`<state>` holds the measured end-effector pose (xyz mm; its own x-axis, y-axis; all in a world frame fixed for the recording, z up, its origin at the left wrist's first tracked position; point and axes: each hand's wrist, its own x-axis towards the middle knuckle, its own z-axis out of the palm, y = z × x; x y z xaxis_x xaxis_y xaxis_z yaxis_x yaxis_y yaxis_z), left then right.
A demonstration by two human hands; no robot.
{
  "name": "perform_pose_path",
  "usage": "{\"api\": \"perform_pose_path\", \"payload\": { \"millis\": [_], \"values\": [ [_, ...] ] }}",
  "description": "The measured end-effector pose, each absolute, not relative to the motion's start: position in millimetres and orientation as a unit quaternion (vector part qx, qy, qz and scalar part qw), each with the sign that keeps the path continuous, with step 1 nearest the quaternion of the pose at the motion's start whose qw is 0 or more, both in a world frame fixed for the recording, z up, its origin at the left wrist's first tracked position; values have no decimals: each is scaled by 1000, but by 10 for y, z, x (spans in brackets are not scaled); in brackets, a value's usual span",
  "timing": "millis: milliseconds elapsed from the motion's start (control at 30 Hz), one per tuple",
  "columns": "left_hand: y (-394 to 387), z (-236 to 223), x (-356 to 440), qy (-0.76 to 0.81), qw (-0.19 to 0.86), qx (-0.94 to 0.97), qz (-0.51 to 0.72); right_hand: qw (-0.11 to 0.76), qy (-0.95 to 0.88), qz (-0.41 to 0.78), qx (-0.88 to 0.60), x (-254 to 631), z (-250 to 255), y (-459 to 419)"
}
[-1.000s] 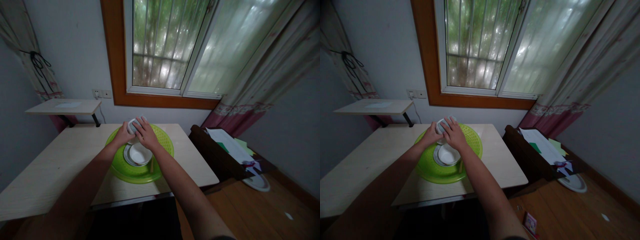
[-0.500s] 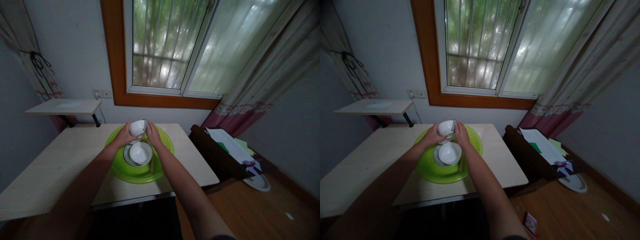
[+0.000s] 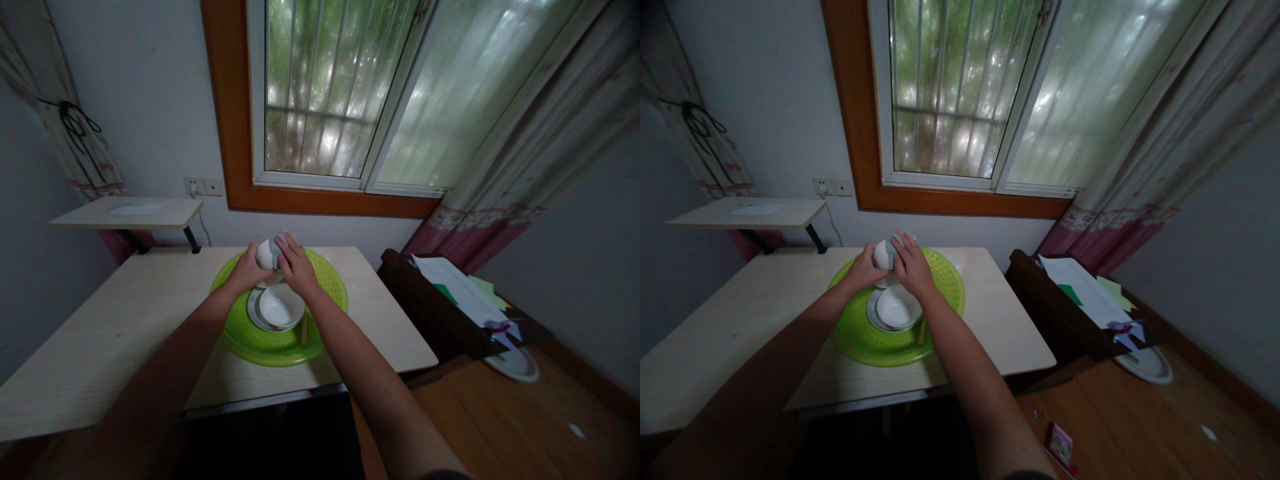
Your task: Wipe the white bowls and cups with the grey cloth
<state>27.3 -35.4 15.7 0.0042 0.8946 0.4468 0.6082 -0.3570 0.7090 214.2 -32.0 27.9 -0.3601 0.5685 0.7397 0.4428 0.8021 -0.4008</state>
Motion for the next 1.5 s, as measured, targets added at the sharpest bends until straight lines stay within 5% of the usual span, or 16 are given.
{"api": "perform_pose_path", "payload": {
  "millis": [300,533,1033,1500],
  "values": [
    [-233,94,154,529,237,602,549,543,-684,348,-343,2209,179,-204],
    [-218,45,168,491,304,608,545,551,-624,445,-329,2170,199,-252],
    [-163,-34,164,478,249,672,508,496,-758,229,-356,2356,51,-52],
    [-251,45,213,504,223,682,481,442,-811,149,-354,2363,131,-152]
  ]
}}
